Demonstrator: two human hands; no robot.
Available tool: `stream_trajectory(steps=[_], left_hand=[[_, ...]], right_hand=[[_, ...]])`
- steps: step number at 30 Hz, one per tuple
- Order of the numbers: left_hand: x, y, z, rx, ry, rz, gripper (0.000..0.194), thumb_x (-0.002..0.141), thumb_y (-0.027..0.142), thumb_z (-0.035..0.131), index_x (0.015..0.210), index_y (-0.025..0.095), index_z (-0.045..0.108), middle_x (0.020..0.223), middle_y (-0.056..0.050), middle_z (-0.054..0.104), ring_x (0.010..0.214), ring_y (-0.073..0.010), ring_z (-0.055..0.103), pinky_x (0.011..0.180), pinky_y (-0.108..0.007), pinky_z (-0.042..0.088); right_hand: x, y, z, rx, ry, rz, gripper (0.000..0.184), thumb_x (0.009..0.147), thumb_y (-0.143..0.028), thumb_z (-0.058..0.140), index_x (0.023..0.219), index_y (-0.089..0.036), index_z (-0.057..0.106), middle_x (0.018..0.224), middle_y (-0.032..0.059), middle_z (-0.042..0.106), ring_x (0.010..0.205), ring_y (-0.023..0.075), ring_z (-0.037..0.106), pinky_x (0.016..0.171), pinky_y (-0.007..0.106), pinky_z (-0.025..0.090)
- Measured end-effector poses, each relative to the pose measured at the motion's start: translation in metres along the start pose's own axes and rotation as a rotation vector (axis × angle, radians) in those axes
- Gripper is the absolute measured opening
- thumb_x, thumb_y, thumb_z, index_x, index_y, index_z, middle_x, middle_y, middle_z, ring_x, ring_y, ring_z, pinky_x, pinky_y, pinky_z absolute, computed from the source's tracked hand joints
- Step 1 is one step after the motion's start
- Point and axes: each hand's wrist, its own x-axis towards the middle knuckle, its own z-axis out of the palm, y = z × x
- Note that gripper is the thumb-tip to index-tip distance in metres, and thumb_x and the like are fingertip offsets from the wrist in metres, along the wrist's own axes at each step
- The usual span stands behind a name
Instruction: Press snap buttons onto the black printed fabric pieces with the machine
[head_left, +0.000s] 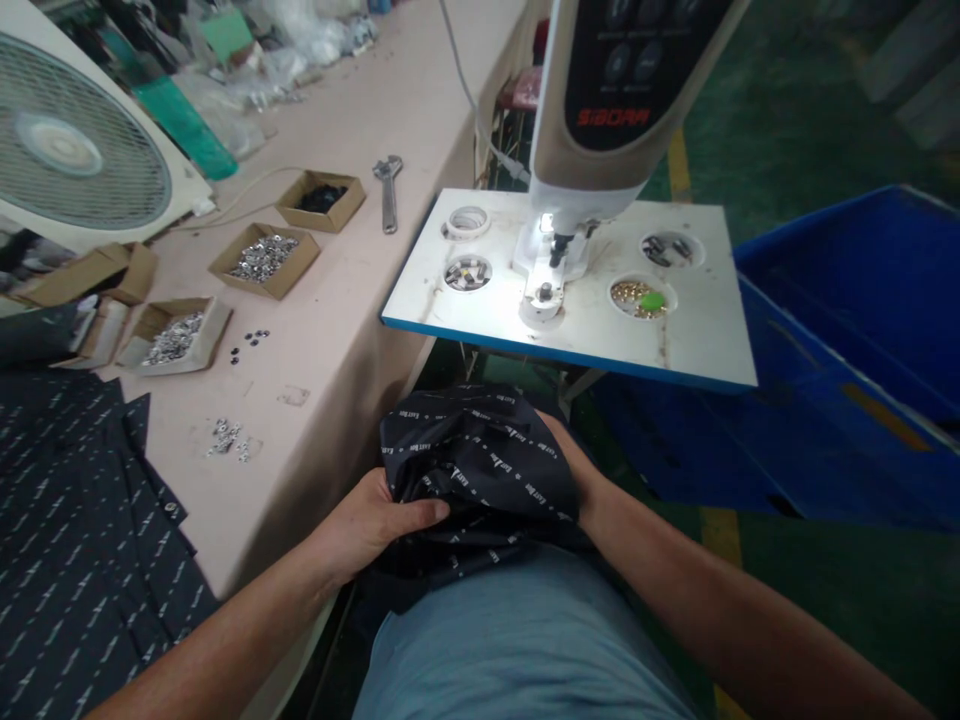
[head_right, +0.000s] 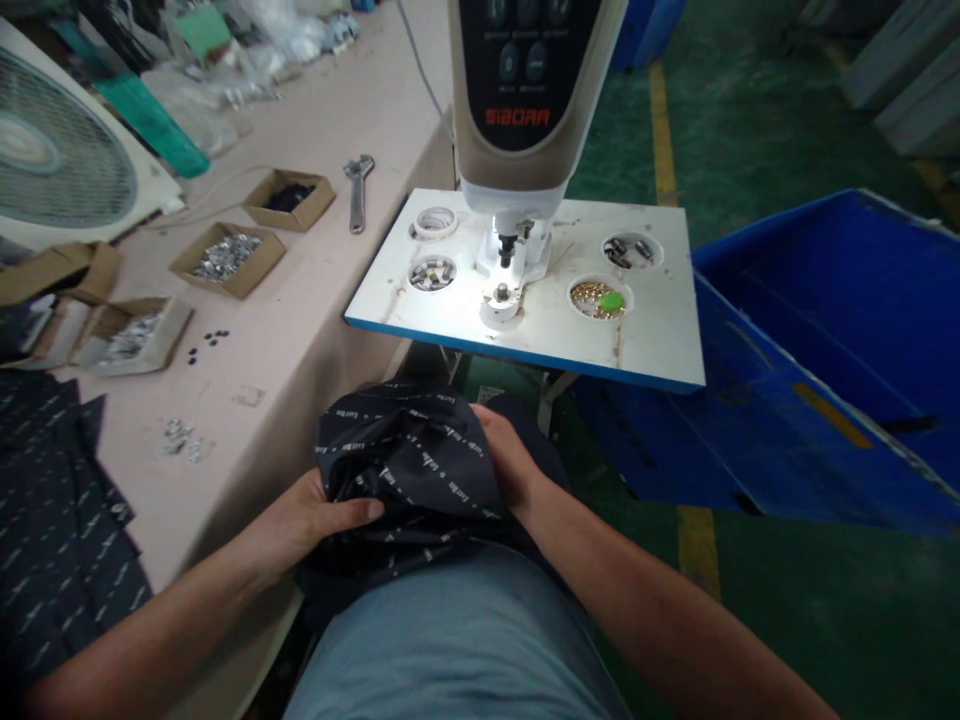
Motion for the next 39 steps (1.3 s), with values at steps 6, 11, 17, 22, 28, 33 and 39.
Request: stream_trajectory(steps=[6,11,17,22,28,33,39], left_hand=[[0.007,0.006,0.006,0.005,-0.003,0.046,0.044,0.068,0.04,0.085,0.1,0.013,0.072,0.092,-0.005,0.075,0.081,-0.0197,0.067,0.08,-0.031,0.054],[0.004,0.021,0.012,0.083,-0.043,0.155,0.042,0.066,0.036,0.087,0.097,0.012,0.073,0.092,-0.004,0.075,0.082,-0.0164,0.064,0.08,-0.027,0.051],[-0.005,0.01,-0.001,-0.083,-0.121,0.095,0.041,0.064,0.038,0.089,0.09,0.011,0.073,0.081,-0.003,0.073,0.07,-0.0137,0.064,0.071,-0.024,0.05],[0.002,-0.003,-0.013,-0.209,-0.122,0.147,0.042,0.061,0.039,0.09,0.086,0.009,0.073,0.08,-0.005,0.073,0.067,-0.014,0.064,0.07,-0.026,0.05],[0.029,-0.006,-0.027,-0.238,-0.064,0.135,0.045,0.048,0.032,0.092,0.084,0.012,0.074,0.077,-0.003,0.072,0.067,-0.0161,0.063,0.076,-0.032,0.052],[0.062,-0.012,-0.027,-0.077,-0.063,0.259,0.075,0.045,0.032,0.093,0.114,0.015,0.072,0.121,-0.01,0.072,0.115,-0.0335,0.063,0.107,-0.047,0.045],[0.074,-0.018,-0.032,-0.051,-0.136,0.334,0.088,0.049,0.041,0.092,0.13,0.023,0.064,0.135,-0.01,0.065,0.13,-0.0392,0.054,0.112,-0.052,0.042]], right_hand=[[-0.063,-0.075,-0.002,-0.508,0.036,-0.825,0.032,0.087,-0.03,0.069,0.119,-0.033,0.068,0.13,0.0043,0.066,0.125,0.0267,0.058,0.11,0.046,0.044],[-0.045,-0.073,0.031,-0.941,-0.554,-0.845,0.038,0.094,-0.039,0.063,0.128,-0.023,0.066,0.137,0.0087,0.065,0.134,0.0314,0.053,0.116,0.051,0.034],[-0.003,-0.037,0.04,-0.782,-0.707,-0.43,0.029,0.098,-0.039,0.057,0.109,-0.017,0.073,0.102,0.0046,0.076,0.093,0.0183,0.07,0.086,0.03,0.051],[0.004,-0.017,0.044,-0.646,-0.706,-0.161,0.029,0.093,-0.041,0.059,0.098,-0.016,0.074,0.094,0.0032,0.075,0.087,0.018,0.068,0.08,0.029,0.052],[0.039,-0.045,0.062,-0.809,-0.506,-0.378,0.03,0.089,-0.037,0.063,0.112,-0.019,0.072,0.107,0.0077,0.074,0.097,0.0234,0.069,0.09,0.038,0.053],[0.045,-0.067,0.159,-0.924,-0.725,-0.745,0.018,0.09,-0.027,0.063,0.104,-0.022,0.074,0.094,0.0035,0.072,0.085,0.0164,0.066,0.079,0.029,0.051],[0.065,-0.021,0.274,-1.098,-0.941,-0.8,0.019,0.091,-0.027,0.063,0.105,-0.022,0.075,0.097,0.0029,0.073,0.084,0.014,0.065,0.079,0.026,0.047]])
